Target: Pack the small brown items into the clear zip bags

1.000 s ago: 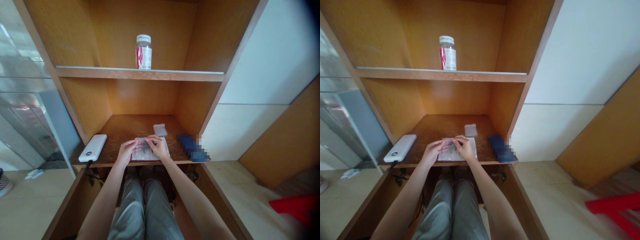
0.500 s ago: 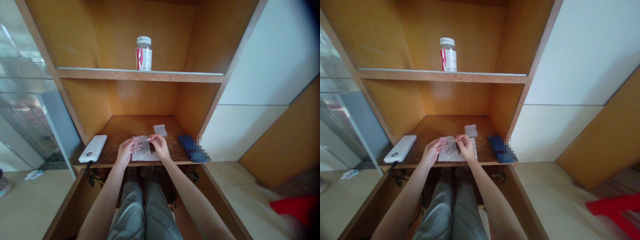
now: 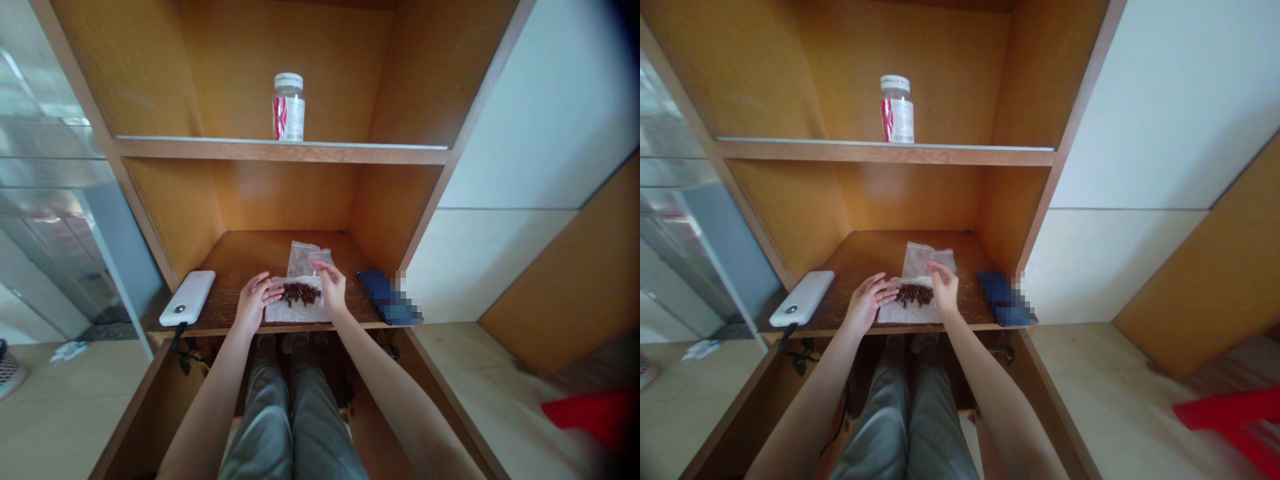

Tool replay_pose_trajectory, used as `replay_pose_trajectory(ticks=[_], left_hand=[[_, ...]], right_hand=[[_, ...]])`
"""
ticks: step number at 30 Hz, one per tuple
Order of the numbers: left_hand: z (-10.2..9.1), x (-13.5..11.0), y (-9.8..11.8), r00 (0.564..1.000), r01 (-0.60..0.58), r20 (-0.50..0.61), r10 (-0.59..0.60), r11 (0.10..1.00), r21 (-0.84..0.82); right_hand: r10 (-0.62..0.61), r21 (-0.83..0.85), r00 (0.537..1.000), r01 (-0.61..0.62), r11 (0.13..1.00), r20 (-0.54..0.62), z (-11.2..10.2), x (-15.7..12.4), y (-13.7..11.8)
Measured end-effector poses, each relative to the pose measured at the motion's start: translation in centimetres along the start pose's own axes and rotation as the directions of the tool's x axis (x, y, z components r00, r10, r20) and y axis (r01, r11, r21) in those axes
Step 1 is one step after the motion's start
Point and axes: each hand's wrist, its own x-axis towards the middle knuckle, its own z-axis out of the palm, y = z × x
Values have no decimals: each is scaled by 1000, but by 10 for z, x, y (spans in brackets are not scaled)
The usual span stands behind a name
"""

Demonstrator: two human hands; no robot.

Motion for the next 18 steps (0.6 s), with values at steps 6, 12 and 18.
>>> replay_pose_trajectory(ticks=[6, 12, 18], left_hand=[[0, -1, 0, 1000, -9, 22, 8, 999, 39], [-1, 0, -1, 1000, 8, 19, -8, 999, 41], [-1, 0, -2, 1000, 4, 22, -5, 999, 52]], right_hand=[[-41, -220, 994, 19, 975, -97, -23, 57, 25], [-27, -466, 1000, 22, 885, -5, -42, 79, 55], [-19, -573, 998, 45, 818, 52, -44, 80, 72]])
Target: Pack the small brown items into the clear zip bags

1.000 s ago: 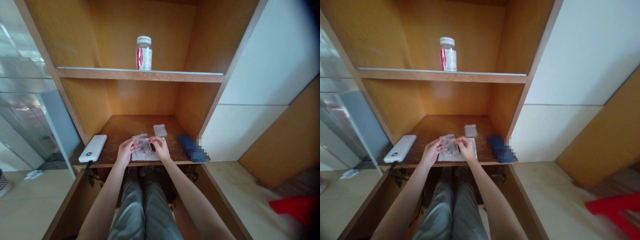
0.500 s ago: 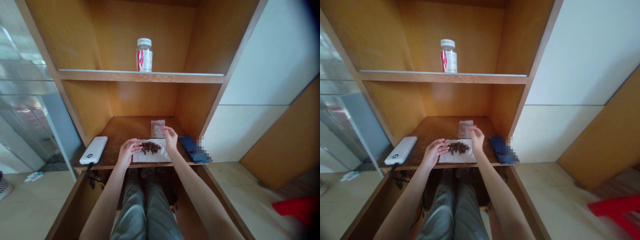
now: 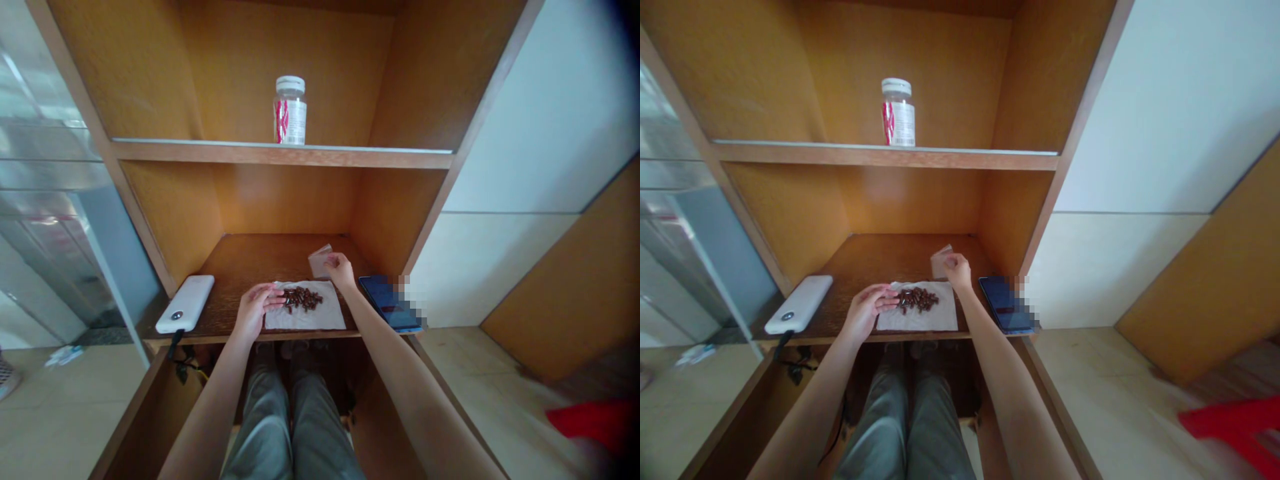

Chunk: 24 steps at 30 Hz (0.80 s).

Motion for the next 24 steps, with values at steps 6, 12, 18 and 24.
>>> replay_pose_trajectory(ticks=[6, 12, 18, 24], left_hand=[[0, 0, 1, 1000, 3, 0, -3, 1000, 14], [0, -1, 1, 1000, 10, 11, -11, 1000, 17], [3, 11, 10, 1000, -19, -17, 21, 996, 86], [-1, 47, 23, 958, -215, -124, 258, 935, 283]], right_hand=[[1, -230, 999, 10, 973, 46, 3, -5, 5], [-97, -198, 995, 88, 976, -34, 1, -10, 4], [-163, -198, 985, 149, 969, -54, -5, -16, -1], [-153, -251, 987, 136, 958, -50, -8, -21, -6]])
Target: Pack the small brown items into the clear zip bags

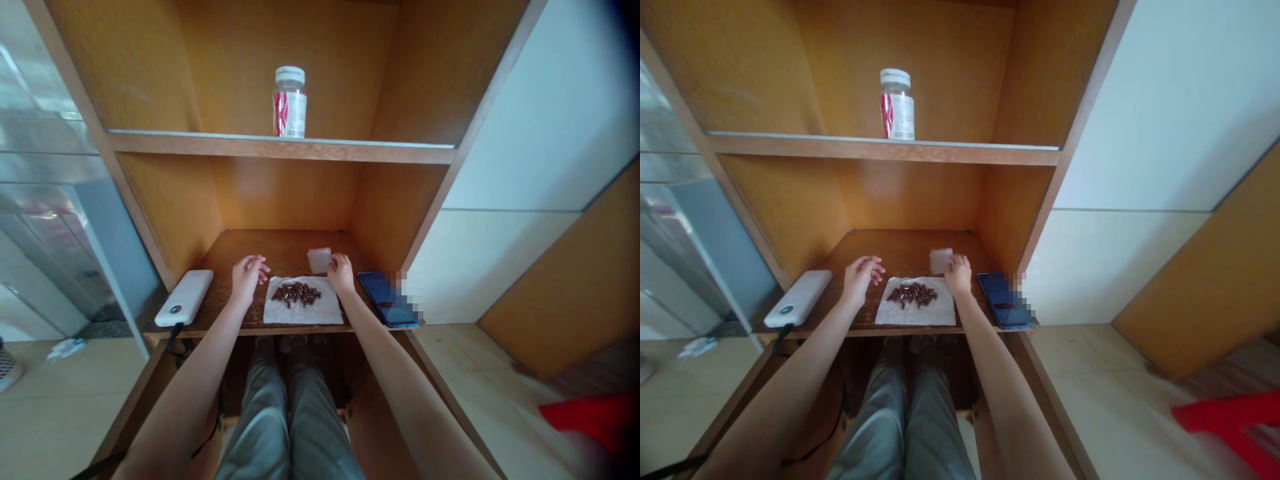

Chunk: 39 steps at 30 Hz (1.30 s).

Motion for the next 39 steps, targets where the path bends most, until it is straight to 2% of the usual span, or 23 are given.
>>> replay_pose_trajectory(ticks=[3, 7, 10, 14, 16, 21, 27, 31, 39], left_hand=[[-2, 13, -8, 997, 24, -73, -22, 999, 25], [-5, 13, -12, 984, 113, -139, -113, 994, -10], [-8, 3, -7, 985, 132, -114, -132, 991, -10], [-14, -14, -6, 994, 96, -47, -95, 995, 26], [-18, -20, -10, 995, 74, -65, -71, 996, 50], [-24, -29, -19, 997, 37, -69, -34, 998, 51], [-25, -32, -18, 998, 44, -41, -41, 997, 70], [-23, -32, -20, 1000, 21, -15, -20, 992, 124], [-22, -33, -20, 1000, 18, 9, -20, 982, 189]], right_hand=[[-31, 2, 1000, 31, 1000, 4, -1, 0, -5], [-19, 77, 1000, 19, 997, 5, -7, -4, -14], [-1, 176, 999, -5, 984, 36, -15, -17, -20], [36, 316, 996, -61, 947, 83, -24, -41, -21], [71, 356, 992, -103, 929, 100, -25, -48, -18], [200, 469, 966, -254, 846, 163, -25, -52, -15], [293, 538, 928, -372, 756, 231, -41, -51, -27], [301, 556, 919, -395, 732, 257, -46, -52, -30], [264, 570, 931, -364, 737, 253, -40, -54, -24]])
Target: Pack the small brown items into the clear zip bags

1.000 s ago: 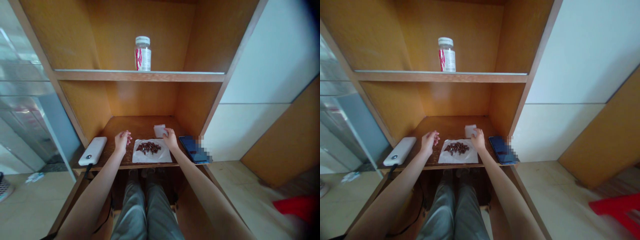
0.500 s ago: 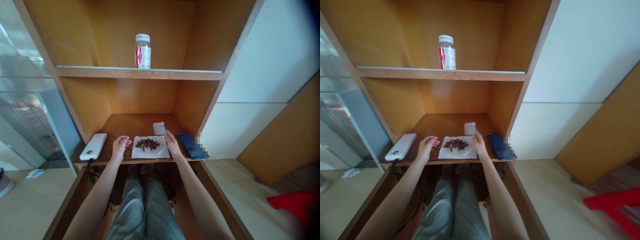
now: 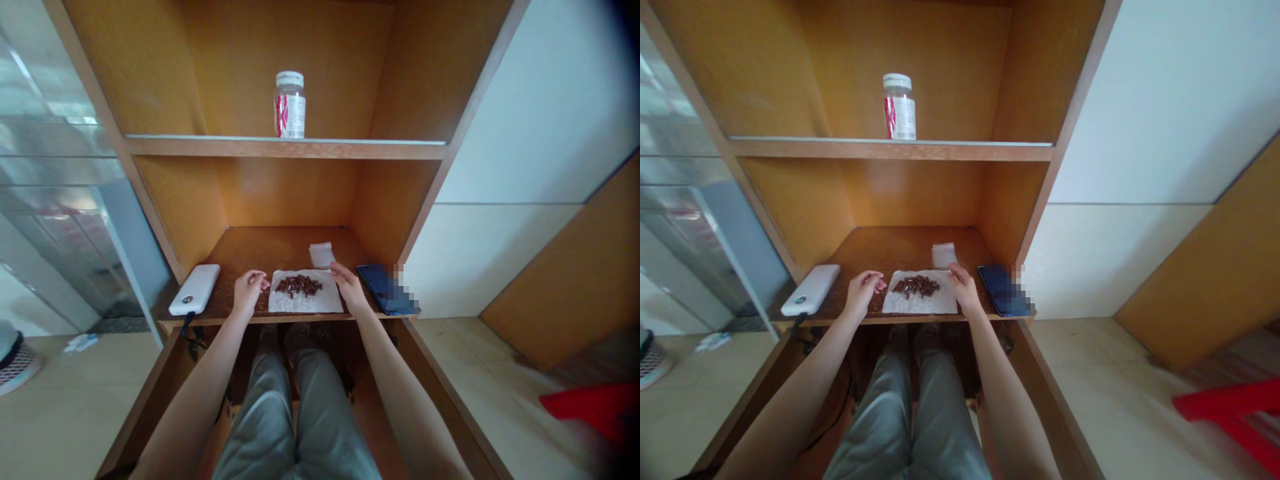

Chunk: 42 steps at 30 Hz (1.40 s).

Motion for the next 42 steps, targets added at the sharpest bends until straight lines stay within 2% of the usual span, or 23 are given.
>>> replay_pose_trajectory(ticks=[19, 26, 29, 31, 33, 36, 39, 42], left_hand=[[0, 2, -2, 1000, -6, 31, 5, 1000, 12], [0, 4, 0, 999, 11, 41, -11, 1000, 4], [0, 3, 1, 999, 11, 52, -12, 1000, 21], [1, 2, 3, 998, 16, 58, -17, 1000, 19], [1, 2, 4, 998, 27, 57, -27, 1000, 5], [1, 2, 5, 998, 35, 56, -35, 999, -13], [1, 2, 4, 998, 33, 55, -33, 999, 1], [0, 2, 3, 999, 26, 47, -26, 1000, -1]], right_hand=[[-60, -35, 998, 61, 998, 21, -1, -3, -5], [-60, -54, 997, 62, 997, 44, 2, 1, 5], [-69, -61, 997, 70, 996, 20, 4, 3, 9], [-112, -124, 994, 110, 986, -6, 7, 6, 9], [-197, -263, 980, 191, 946, 2, 10, 11, 6], [-303, -527, 949, 301, 795, 85, 20, 23, -4], [-312, -740, 941, 304, 599, 134, 35, 37, -13], [-264, -822, 947, 295, 487, 183, 47, 47, -15]])
